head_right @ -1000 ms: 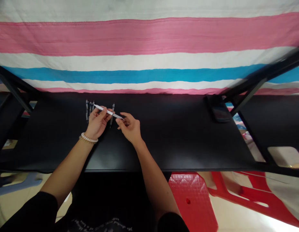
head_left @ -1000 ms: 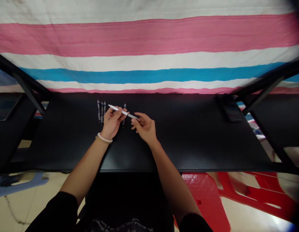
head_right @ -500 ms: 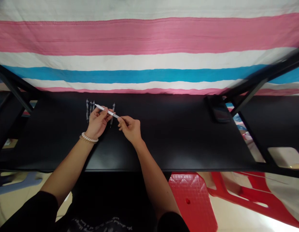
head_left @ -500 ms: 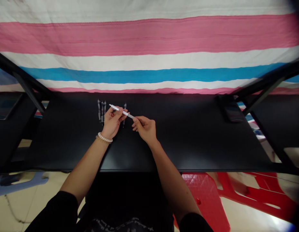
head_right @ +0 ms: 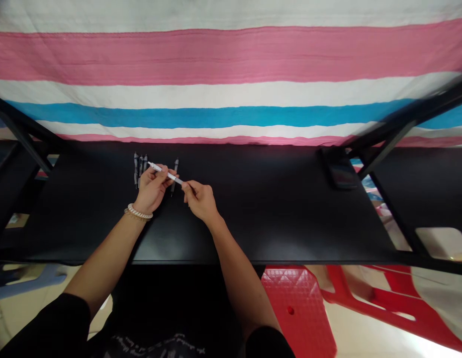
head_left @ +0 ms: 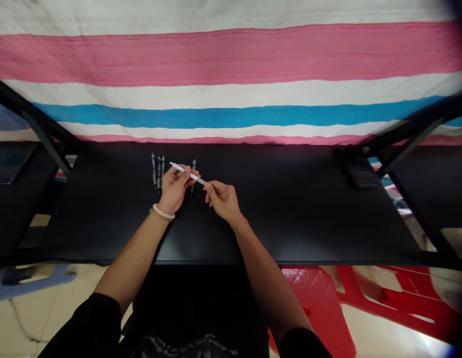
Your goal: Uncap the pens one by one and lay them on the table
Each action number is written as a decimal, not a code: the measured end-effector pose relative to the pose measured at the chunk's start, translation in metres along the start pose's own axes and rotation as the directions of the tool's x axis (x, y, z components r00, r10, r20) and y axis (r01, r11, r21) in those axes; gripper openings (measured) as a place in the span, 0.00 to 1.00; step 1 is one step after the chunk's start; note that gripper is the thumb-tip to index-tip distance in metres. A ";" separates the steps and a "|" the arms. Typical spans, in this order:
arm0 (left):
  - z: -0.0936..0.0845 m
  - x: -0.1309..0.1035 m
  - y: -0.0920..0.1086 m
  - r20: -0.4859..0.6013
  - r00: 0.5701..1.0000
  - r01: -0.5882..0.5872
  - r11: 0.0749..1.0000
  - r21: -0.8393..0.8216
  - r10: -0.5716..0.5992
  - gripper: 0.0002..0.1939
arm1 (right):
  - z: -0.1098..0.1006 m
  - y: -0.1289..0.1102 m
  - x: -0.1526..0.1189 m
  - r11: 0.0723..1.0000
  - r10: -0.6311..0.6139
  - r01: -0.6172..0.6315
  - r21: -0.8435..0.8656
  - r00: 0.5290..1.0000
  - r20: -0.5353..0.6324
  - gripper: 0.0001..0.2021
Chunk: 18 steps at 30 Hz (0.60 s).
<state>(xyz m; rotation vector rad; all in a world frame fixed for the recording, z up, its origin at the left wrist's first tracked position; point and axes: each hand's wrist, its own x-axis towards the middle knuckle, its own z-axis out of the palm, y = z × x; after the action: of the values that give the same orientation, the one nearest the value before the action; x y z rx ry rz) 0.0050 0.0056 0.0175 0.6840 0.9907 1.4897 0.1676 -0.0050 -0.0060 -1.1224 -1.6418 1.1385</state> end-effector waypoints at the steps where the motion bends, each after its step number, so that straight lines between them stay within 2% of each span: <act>1: 0.001 0.000 0.001 -0.005 1.000 0.006 1.000 -0.005 -0.006 0.16 | 0.000 0.000 0.000 1.000 0.000 0.000 -0.019 1.000 0.015 0.24; 5: 0.004 -0.001 0.010 0.012 0.995 0.103 0.982 -0.156 -0.102 0.11 | 0.003 -0.006 -0.001 0.998 -0.031 0.032 -0.051 0.999 0.029 0.23; 8: 0.004 0.000 0.022 0.057 0.980 0.198 0.932 -0.303 -0.190 0.11 | 0.003 -0.010 -0.001 0.999 -0.035 0.033 -0.038 0.998 -0.043 0.23; 13: -0.001 -0.001 0.035 0.092 0.978 0.209 0.913 -0.351 -0.188 0.31 | 0.000 -0.011 0.000 1.000 -0.014 0.013 -0.003 0.981 -0.191 0.25; 18: -0.002 -0.008 0.040 0.092 0.973 0.231 0.925 -0.301 -0.213 0.35 | 0.001 -0.009 0.000 0.999 -0.012 0.006 -0.032 0.985 -0.172 0.26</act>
<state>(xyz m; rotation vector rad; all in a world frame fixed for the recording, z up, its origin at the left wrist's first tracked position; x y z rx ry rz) -0.0147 -0.0015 0.0528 0.3717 0.7399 1.3767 0.1653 -0.0073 0.0026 -1.1984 -1.5336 0.9836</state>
